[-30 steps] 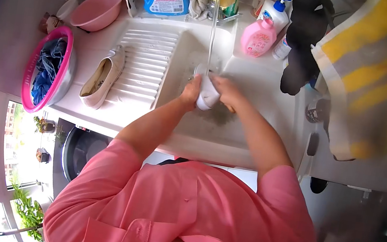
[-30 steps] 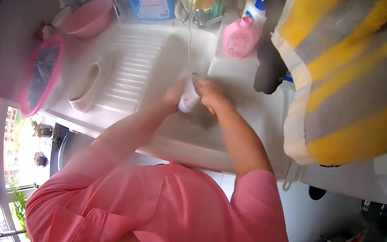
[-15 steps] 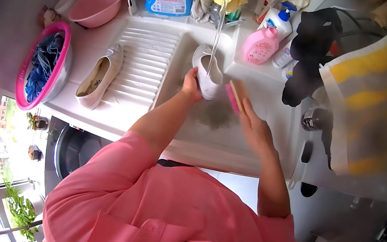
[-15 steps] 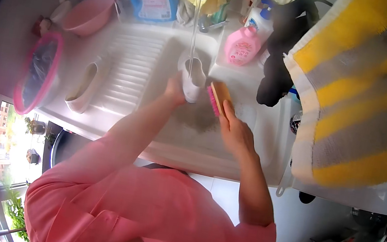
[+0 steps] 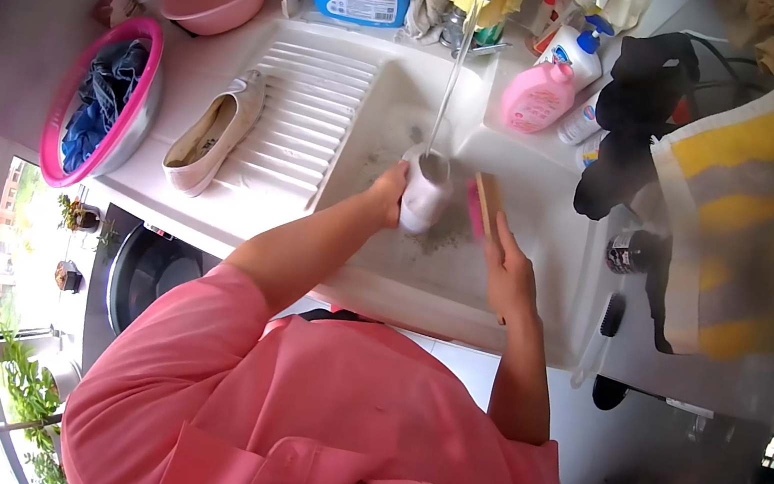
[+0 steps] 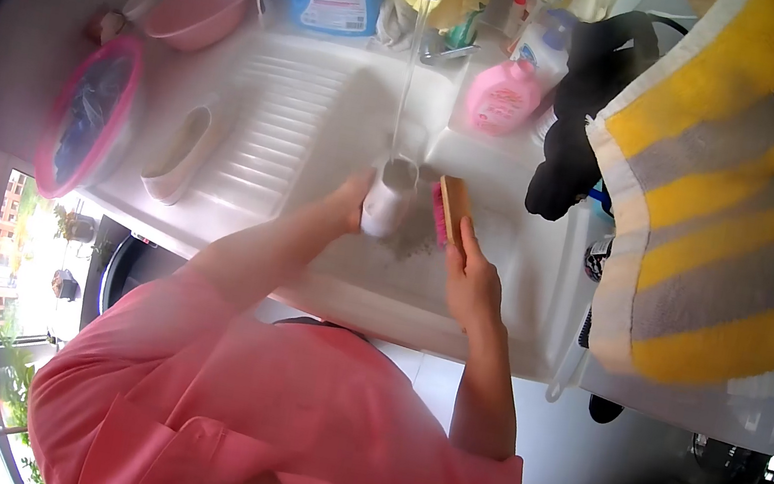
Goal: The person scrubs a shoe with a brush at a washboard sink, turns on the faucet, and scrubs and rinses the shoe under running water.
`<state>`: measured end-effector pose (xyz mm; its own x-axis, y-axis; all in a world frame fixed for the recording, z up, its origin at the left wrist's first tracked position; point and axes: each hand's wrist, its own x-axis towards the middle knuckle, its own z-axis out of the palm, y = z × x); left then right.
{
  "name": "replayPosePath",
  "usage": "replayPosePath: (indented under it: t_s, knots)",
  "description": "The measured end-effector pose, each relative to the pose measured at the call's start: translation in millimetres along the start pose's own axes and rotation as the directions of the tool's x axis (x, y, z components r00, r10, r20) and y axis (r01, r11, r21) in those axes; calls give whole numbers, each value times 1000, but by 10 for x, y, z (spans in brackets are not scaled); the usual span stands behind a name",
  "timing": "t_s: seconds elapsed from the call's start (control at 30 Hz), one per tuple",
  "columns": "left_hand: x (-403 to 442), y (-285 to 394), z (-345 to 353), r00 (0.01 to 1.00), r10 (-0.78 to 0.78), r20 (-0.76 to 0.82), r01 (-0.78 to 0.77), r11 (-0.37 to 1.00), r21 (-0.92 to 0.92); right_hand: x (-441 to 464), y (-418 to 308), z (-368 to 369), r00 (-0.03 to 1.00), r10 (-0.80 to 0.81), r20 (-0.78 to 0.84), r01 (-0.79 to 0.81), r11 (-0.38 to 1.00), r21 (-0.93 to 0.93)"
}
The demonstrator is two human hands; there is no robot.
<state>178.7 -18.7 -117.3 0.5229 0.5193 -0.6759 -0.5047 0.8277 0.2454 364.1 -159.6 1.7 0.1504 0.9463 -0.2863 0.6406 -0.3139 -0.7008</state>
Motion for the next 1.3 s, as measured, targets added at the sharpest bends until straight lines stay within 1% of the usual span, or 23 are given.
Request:
replayPosePath:
  t_s: [0.03,0.07,0.13,0.17,0.2,0.27,0.4,0.47,0.5,0.57,0.7,0.77,0.8,0.87,0.9,0.97,1.0,1.03,1.1,1.13,1.2,1.23,1.3]
  knots:
    - [66,-19,-147,995,94,-24,-89,982,167,29,-48,13,1000,21,6,-21,1000,-14]
    - [122,-35,-298,995,97,-26,-92,982,166,66,-70,39,1000,18,9,-18,1000,-14]
    - [91,-19,-460,961,247,-124,-148,839,523,172,-55,129,999,5,-37,-7,999,-48]
    - [256,6,-671,934,341,-111,-210,771,601,252,29,212,992,-81,-92,74,995,-71]
    - [139,22,-587,933,344,-107,-216,771,599,268,-27,209,992,-85,-94,79,994,-74]
    - [-309,53,-273,846,520,-115,-218,535,816,283,-175,206,998,-39,-58,32,994,-105]
    - [-482,137,-171,856,512,-69,-275,565,778,336,-184,251,993,-74,-96,70,997,-43]
    - [-453,154,-209,890,455,37,-287,494,821,335,-177,256,979,-134,-155,129,991,-40]
    - [-505,127,-150,891,453,38,-287,495,820,334,-177,252,979,-132,-156,126,991,-42]
    - [-664,49,7,852,523,9,-258,406,877,330,-168,243,974,-105,-201,105,994,-12]
    - [-573,67,30,845,534,37,-275,374,886,367,-89,223,956,-152,-249,170,984,53]
    - [-564,158,173,806,592,19,-205,249,947,370,-116,196,937,-194,-291,215,976,42]
    - [-495,209,203,803,595,23,-213,250,945,380,-128,182,935,-201,-293,221,975,37]
    - [-290,306,214,732,668,133,-291,130,948,399,-159,167,905,-286,-314,332,938,103]
    - [-228,348,248,718,678,157,-322,124,938,428,-166,176,904,-294,-310,338,936,97]
    - [-128,350,293,670,727,153,-347,124,930,502,-185,218,859,-364,-361,426,898,108]
    - [-142,363,332,625,767,146,-364,121,924,518,-261,220,856,-373,-358,433,895,102]
    - [-171,377,350,619,772,144,-369,124,921,537,-372,211,869,-365,-335,432,889,152]
    - [-247,376,341,722,688,75,-527,476,704,722,-432,259,910,-318,-268,393,867,305]
    - [-224,421,256,720,691,66,-526,481,702,778,-518,265,911,-321,-259,392,868,306]
    - [-159,540,41,884,466,35,-412,742,529,872,-707,275,960,-233,-153,279,810,516]
    - [-403,503,131,874,485,-3,-430,778,457,979,-720,318,961,-236,-141,275,811,516]
    - [-452,549,5,864,502,25,-467,784,409,1251,-742,436,940,-281,-192,336,684,647]
